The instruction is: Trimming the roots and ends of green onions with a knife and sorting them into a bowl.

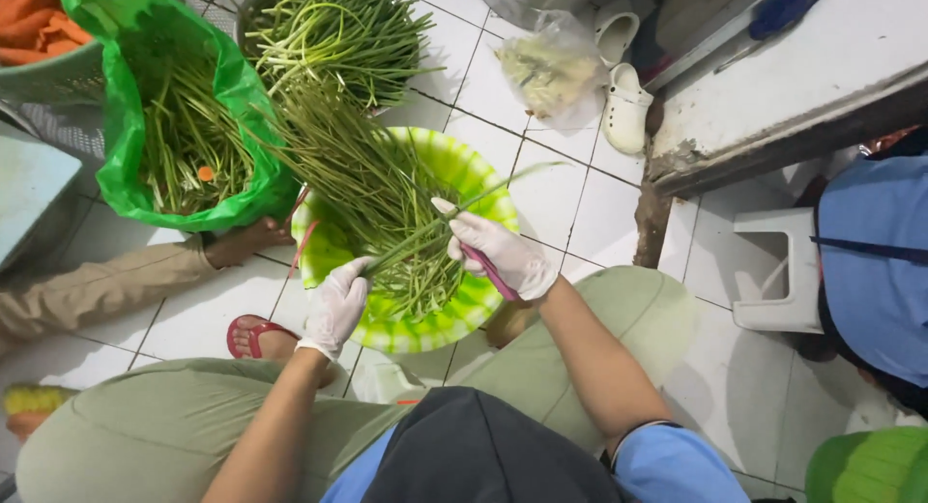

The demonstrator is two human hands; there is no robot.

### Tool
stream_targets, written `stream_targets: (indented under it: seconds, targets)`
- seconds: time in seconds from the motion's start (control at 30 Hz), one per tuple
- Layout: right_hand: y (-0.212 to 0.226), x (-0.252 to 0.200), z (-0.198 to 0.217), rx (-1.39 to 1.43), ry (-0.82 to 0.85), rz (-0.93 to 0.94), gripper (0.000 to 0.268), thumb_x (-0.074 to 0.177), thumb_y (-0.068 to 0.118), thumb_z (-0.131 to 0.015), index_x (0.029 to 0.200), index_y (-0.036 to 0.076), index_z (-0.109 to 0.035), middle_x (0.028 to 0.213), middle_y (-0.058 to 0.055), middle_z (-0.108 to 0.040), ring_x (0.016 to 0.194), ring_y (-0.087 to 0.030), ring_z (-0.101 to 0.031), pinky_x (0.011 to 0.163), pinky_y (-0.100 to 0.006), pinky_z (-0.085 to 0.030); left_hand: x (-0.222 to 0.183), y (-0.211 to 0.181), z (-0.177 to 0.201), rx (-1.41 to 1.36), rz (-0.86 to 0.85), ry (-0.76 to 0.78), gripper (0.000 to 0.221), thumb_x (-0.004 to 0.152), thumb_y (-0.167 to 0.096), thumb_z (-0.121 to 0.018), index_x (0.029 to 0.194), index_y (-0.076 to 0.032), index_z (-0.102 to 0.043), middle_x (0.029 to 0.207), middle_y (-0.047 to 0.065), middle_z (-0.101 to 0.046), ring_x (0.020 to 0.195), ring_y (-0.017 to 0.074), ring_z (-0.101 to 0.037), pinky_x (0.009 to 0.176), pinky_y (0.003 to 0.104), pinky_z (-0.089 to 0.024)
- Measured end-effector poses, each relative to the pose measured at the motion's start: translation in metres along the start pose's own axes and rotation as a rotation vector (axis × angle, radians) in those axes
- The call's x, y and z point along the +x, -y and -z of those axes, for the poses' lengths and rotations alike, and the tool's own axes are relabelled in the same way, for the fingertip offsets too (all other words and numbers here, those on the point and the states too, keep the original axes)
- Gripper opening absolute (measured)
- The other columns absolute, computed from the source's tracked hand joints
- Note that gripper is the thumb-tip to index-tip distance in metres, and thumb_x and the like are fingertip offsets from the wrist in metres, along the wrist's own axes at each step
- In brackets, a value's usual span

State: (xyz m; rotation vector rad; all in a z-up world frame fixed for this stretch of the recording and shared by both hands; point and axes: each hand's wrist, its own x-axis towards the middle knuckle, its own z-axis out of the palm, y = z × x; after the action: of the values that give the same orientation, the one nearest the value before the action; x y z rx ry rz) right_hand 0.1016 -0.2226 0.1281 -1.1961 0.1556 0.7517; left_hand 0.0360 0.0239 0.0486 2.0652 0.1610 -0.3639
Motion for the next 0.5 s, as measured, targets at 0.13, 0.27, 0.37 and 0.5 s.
stream_targets:
  seconds: [0.13,0.27,0.37,0.5]
  targets:
    - [-0.009,0.010,0.015,-0.034,-0.036,-0.019,0.027,0.094,0.029,-0.053,0.115,0.011,-0.055,0.066,-0.007,-0.059,0.037,-0.007,-0.043,0.031,-0.017,-0.031,0.004,0.015,-0.005,0.034,-0.025,-0.024,0.042,0.081,-0.020,-0.044,0.119,-0.024,-0.062,0.113,0.011,-0.063,0.112,0.0295,-0.055,0.101,0.041,-0.041]
    - [0.018,-0.006,0.008,-0.017,-0.182,0.048,0.024,0.093,0.035,-0.054,0.093,0.011,-0.058,0.063,-0.003,-0.056,0.037,-0.006,-0.042,0.031,-0.017,-0.032,0.004,0.017,-0.002,0.010,-0.067,-0.044,0.042,0.081,-0.015,-0.044,0.119,-0.021,-0.062,0.112,0.013,-0.063,0.111,0.0310,-0.055,0.100,0.041,-0.041]
    - [0.021,-0.006,0.026,0.024,-0.246,0.120,0.026,0.094,0.036,-0.053,0.089,0.011,-0.058,0.064,-0.002,-0.055,0.038,-0.006,-0.042,0.032,-0.017,-0.033,0.005,0.020,-0.002,0.027,-0.093,-0.054,0.041,0.081,-0.015,-0.045,0.118,-0.020,-0.063,0.111,0.013,-0.063,0.111,0.0316,-0.055,0.100,0.041,-0.042]
    - [0.028,-0.011,0.037,0.086,-0.256,0.187,0.033,0.096,0.038,-0.047,0.084,0.009,-0.058,0.065,-0.003,-0.053,0.038,-0.008,-0.042,0.033,-0.018,-0.033,0.005,0.019,0.002,0.085,-0.115,-0.074,0.039,0.082,-0.015,-0.047,0.118,-0.021,-0.062,0.110,0.012,-0.063,0.110,0.0292,-0.056,0.099,0.039,-0.043]
